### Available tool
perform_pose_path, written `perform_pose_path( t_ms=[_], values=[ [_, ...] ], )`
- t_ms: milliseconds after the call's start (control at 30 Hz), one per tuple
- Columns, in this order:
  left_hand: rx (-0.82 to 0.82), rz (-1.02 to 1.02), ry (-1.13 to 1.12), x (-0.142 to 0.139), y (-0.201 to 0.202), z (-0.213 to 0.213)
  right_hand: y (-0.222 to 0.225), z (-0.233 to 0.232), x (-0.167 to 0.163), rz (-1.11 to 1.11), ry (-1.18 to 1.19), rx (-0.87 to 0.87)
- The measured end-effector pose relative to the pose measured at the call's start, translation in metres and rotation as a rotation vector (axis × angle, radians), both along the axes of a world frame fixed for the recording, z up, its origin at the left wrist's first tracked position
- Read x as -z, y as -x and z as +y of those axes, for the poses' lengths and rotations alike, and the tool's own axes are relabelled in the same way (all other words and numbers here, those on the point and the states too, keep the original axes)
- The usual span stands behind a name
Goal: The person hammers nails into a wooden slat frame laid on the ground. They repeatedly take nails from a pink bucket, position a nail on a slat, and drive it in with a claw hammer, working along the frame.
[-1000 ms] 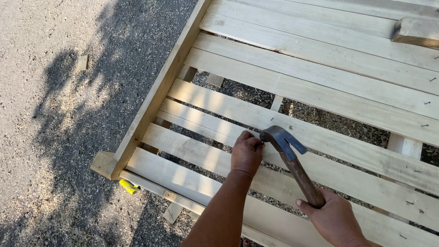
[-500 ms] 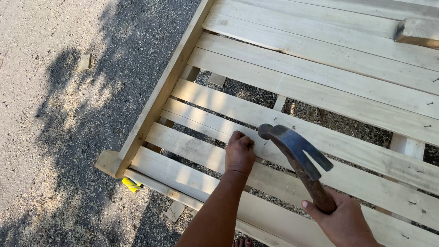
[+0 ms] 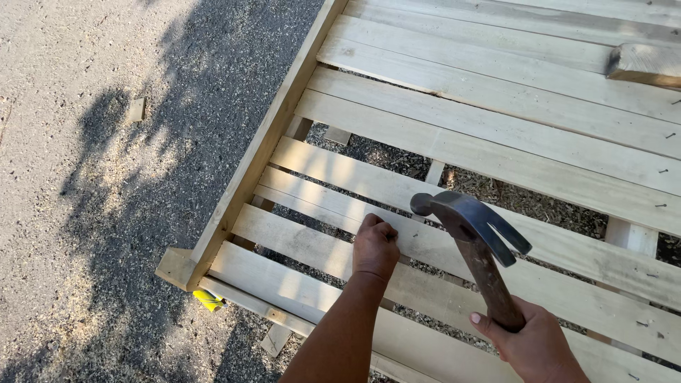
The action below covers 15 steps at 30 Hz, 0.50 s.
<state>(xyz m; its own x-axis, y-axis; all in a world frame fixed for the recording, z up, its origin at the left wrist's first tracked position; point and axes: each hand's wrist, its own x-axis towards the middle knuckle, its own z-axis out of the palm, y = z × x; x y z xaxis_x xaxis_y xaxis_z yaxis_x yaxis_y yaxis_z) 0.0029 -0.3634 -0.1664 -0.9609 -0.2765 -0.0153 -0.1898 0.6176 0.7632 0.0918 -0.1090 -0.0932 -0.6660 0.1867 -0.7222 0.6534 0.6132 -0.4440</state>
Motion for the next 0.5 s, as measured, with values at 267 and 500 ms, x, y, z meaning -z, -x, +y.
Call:
perform_pose_path(
  t_ms=[267,500],
  values=[
    [0.031,0.034,0.016,0.006,-0.01,-0.004,0.005,-0.004,0.041,-0.136,-0.12,-0.089],
    [0.052,-0.037,0.042,0.014,-0.009,-0.01,-0.002,-0.015,0.045,-0.03,-0.151,-0.173]
  ],
)
